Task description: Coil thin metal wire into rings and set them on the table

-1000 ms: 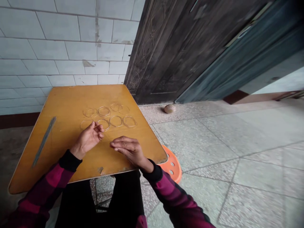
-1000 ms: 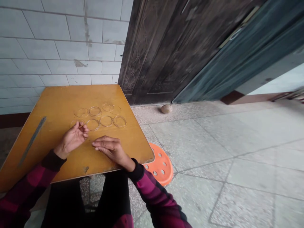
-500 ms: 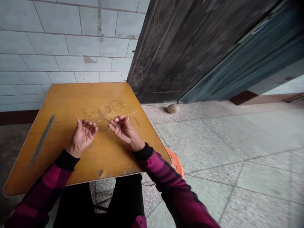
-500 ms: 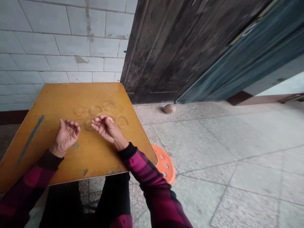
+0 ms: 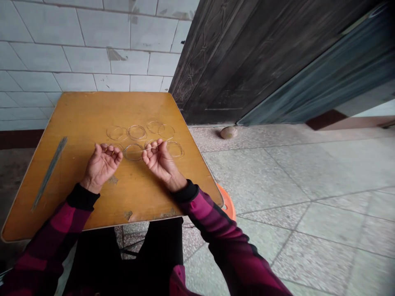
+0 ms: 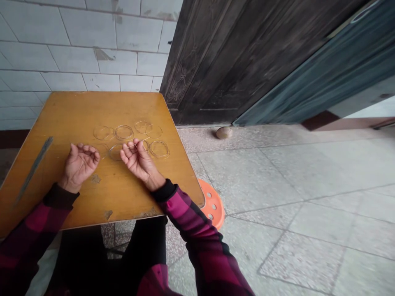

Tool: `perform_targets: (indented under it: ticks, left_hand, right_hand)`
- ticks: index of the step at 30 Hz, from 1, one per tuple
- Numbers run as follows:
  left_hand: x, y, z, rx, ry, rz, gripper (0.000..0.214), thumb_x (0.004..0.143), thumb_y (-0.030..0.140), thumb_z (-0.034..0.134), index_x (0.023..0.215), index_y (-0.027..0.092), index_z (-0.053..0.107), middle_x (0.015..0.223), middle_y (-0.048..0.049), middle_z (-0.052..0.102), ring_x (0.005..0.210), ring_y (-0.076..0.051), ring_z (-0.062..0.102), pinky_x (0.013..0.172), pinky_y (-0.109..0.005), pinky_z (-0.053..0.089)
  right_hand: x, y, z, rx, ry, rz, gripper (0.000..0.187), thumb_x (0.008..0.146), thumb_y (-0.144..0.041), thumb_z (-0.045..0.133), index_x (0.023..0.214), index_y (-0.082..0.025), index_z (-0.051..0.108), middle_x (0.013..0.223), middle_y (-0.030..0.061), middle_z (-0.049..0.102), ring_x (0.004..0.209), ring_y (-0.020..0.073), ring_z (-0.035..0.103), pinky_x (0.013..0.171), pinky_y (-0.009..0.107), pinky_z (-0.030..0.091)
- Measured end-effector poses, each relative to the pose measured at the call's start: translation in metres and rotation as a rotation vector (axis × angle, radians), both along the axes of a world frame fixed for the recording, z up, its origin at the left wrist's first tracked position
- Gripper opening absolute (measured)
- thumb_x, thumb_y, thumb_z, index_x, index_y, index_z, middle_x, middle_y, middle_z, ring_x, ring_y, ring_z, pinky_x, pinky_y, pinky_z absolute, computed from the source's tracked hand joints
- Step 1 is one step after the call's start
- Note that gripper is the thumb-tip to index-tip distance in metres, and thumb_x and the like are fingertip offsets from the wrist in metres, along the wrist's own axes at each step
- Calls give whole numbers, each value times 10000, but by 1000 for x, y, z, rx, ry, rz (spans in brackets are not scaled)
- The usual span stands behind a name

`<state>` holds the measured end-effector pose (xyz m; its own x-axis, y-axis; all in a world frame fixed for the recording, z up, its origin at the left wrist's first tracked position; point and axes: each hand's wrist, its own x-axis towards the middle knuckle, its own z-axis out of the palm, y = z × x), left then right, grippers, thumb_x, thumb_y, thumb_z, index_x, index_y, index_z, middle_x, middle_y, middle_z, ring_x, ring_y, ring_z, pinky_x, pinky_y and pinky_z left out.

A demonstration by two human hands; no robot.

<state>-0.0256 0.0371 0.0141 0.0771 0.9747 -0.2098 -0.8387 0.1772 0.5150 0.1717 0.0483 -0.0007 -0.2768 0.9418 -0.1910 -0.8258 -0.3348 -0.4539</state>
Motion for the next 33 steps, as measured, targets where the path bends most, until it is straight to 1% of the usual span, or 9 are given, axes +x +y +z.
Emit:
perform_targets:
  ticks: [4, 8, 10, 14, 18, 22, 25, 29, 33]
  left_hand:
    - [-2, -1, 0, 8, 18, 13, 442, 908, 509, 552, 599, 222, 682, 642, 12, 670, 686, -118, 668, 673, -250, 573]
    - [-4, -1, 2, 43, 6, 43, 357, 920, 418, 581, 631, 239, 693, 671, 26, 679, 727, -111, 671, 705, -239, 567]
    - [-5, -1, 3, 49, 2, 59, 360, 929, 397, 574, 626, 240, 687, 655, 32, 667, 713, -105, 665, 709, -235, 565]
    - [-3, -1, 2, 26, -11, 41, 426, 923, 467, 552, 593, 223, 667, 600, 29, 633, 639, -102, 640, 668, -238, 566]
    - [2, -4, 2, -4, -27, -26, 489, 931, 515, 503, 576, 214, 654, 565, 20, 591, 594, -100, 609, 618, -227, 554]
    - [5, -8, 4, 0, -40, -103, 546, 919, 566, 478, 537, 205, 625, 520, 16, 501, 544, -95, 556, 562, -220, 527]
    - [6, -11, 5, 7, -31, -161, 583, 910, 590, 472, 499, 193, 584, 491, 16, 430, 496, -91, 499, 500, -212, 484]
    - [7, -13, 3, 5, -9, -248, 577, 924, 555, 487, 490, 181, 554, 467, 22, 364, 448, -80, 433, 431, -186, 405]
    - [7, -14, -4, 74, 56, -467, 399, 852, 442, 671, 567, 166, 623, 485, 30, 410, 447, -71, 440, 414, -171, 367]
  right_hand:
    - [2, 2, -5, 14, -34, -17, 265, 962, -418, 569, 775, -261, 673, 741, -78, 715, 817, 72, 713, 809, 243, 590]
    - [7, 5, -12, 159, -13, 6, 154, 902, -405, 663, 817, -281, 695, 767, -91, 725, 831, 59, 712, 807, 210, 582]
    - [8, 6, -14, 183, 24, 27, 122, 872, -399, 702, 827, -286, 703, 780, -94, 732, 832, 60, 713, 800, 205, 583]
    - [8, 5, -12, 188, 51, 52, 174, 868, -442, 695, 815, -277, 697, 765, -87, 723, 798, 65, 708, 789, 216, 582]
    - [7, 1, -5, 120, -17, 43, 337, 939, -526, 554, 760, -261, 662, 686, -81, 666, 714, 67, 668, 805, 249, 578]
    - [5, -2, -2, 53, 27, 91, 477, 966, -592, 435, 696, -243, 616, 582, -70, 540, 579, 78, 564, 735, 256, 578]
    - [2, -5, -2, 58, 39, 156, 504, 970, -607, 403, 688, -234, 590, 554, -66, 447, 514, 83, 463, 632, 224, 555]
    - [0, -9, 0, 70, -6, 253, 478, 1008, -529, 379, 705, -214, 571, 562, -63, 383, 492, 82, 382, 549, 192, 510]
    - [1, -12, 1, 54, 10, 399, 456, 1018, -447, 394, 691, -188, 579, 568, -61, 379, 494, 74, 391, 524, 193, 483]
